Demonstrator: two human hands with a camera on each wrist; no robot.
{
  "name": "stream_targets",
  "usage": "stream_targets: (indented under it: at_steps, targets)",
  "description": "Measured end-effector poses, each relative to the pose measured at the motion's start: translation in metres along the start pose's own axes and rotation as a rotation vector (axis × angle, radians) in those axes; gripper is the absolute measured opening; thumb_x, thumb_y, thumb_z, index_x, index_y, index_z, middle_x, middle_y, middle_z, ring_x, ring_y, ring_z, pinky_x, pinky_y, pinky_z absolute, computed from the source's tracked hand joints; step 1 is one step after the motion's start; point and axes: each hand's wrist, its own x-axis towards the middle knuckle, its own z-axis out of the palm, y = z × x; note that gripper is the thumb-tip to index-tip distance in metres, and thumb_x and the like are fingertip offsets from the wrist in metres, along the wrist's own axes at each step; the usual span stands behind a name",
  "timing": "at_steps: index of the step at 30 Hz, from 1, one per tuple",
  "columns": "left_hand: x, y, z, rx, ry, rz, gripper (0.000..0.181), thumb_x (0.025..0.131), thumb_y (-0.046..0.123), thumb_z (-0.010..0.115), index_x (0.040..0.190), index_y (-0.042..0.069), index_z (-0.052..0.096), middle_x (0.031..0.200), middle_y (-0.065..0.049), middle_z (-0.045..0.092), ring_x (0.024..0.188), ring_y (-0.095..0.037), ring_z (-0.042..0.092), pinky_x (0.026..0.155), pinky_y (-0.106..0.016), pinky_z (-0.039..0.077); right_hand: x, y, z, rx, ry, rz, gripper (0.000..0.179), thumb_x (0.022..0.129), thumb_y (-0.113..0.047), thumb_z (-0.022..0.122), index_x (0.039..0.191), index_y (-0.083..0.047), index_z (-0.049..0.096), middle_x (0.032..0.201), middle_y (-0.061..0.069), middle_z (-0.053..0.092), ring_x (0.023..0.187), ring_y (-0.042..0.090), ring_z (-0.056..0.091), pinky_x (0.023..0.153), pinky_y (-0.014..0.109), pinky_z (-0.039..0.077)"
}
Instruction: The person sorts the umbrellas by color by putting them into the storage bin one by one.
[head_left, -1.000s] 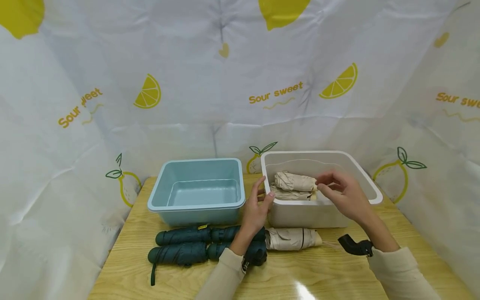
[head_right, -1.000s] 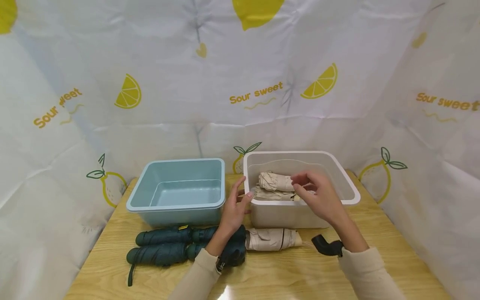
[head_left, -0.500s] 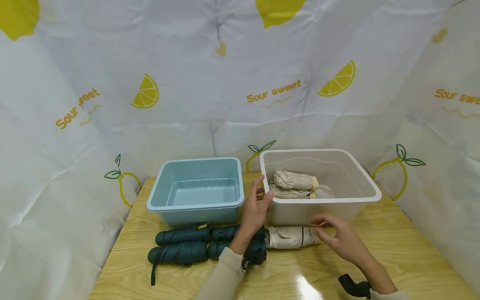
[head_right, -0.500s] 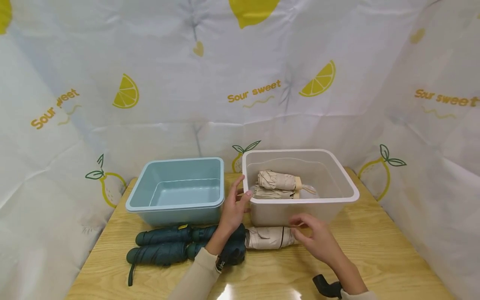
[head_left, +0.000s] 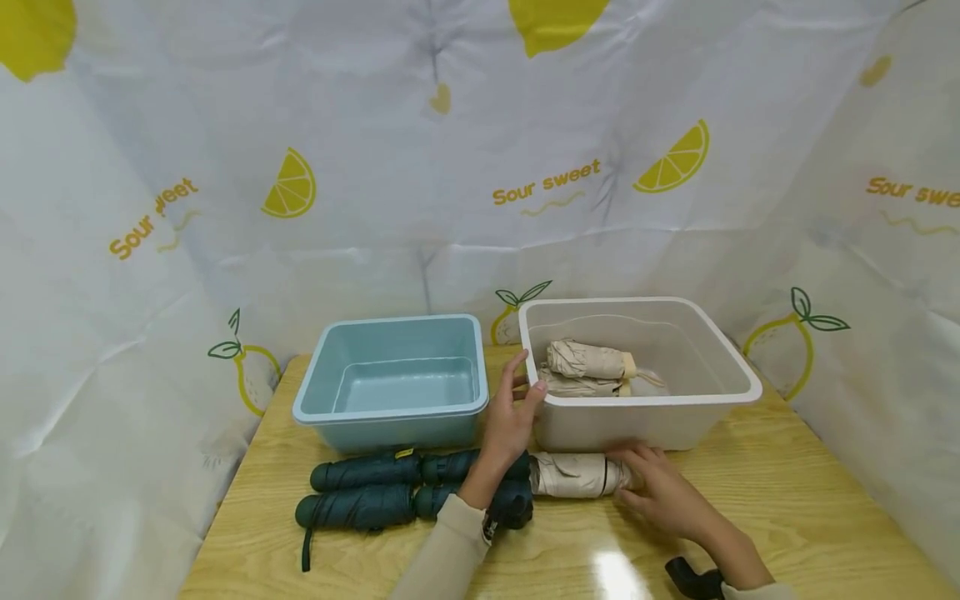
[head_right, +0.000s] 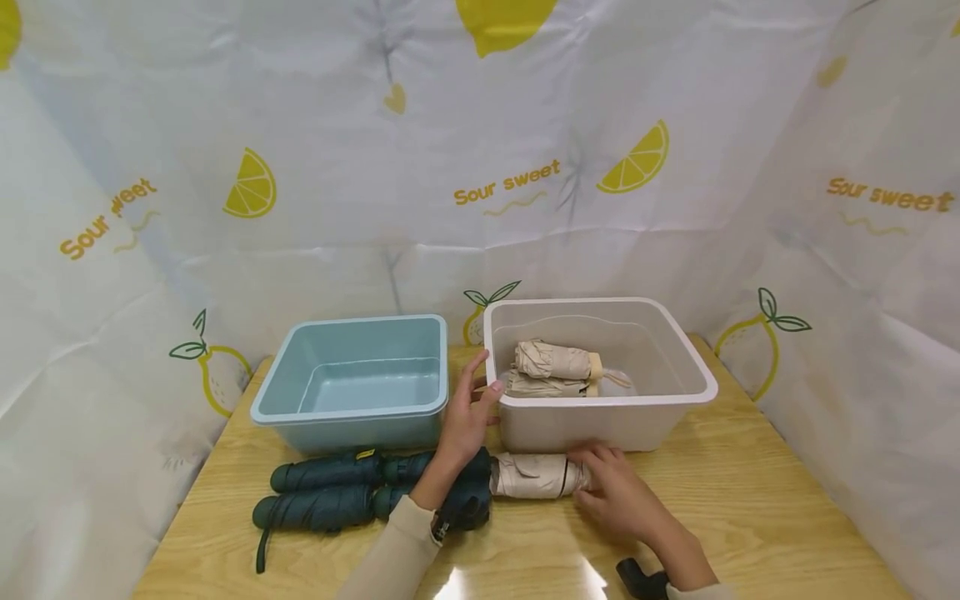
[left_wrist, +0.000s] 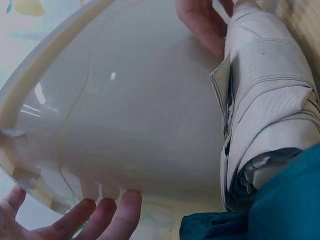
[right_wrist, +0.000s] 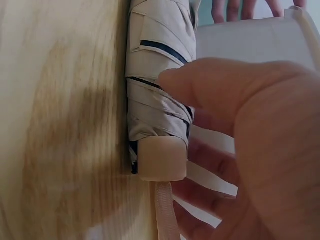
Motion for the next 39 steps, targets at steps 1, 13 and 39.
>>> stream_targets:
  at_steps: [1, 13, 39]
  targets:
    - [0.0005, 0.0002, -0.0001, -0.002, -0.001, 0.003, 0.056, 0.102, 0.043, 0.059, 0.154, 0.046, 0.038, 0.136, -0.014, 0.06, 0.114, -0.033, 0.064, 0.08, -0.05, 0.061, 0.0004, 0.0002, 0.0008, -0.005, 0.009, -0.003, 0.048, 0.082, -0.011, 0.083, 0.127, -0.008, 0.067, 0.128, 0.012, 0.064, 0.118, 0.035, 0.057, 0.092, 0.057, 0.049]
    - [-0.0013, -0.0017, 0.0, 0.0, -0.003, -0.011, 0.056, 0.102, 0.045, 0.059, 0.153, 0.05, 0.037, 0.137, -0.012, 0.06, 0.111, -0.027, 0.065, 0.081, -0.054, 0.061, 0.0015, -0.0003, 0.0022, 0.028, -0.1, 0.083, 0.053, 0.083, -0.02, 0.084, 0.13, -0.006, 0.065, 0.128, 0.015, 0.06, 0.12, 0.041, 0.051, 0.095, 0.06, 0.046]
    - [0.0004, -0.0014, -0.0004, 0.005, -0.009, 0.002, 0.058, 0.102, 0.043, 0.058, 0.156, 0.043, 0.036, 0.138, -0.015, 0.06, 0.114, -0.028, 0.065, 0.08, -0.049, 0.061, 0.0067, 0.0062, 0.0057, 0.001, -0.048, -0.001, 0.056, 0.071, -0.022, 0.092, 0.119, -0.007, 0.069, 0.12, 0.01, 0.064, 0.114, 0.034, 0.056, 0.091, 0.054, 0.049]
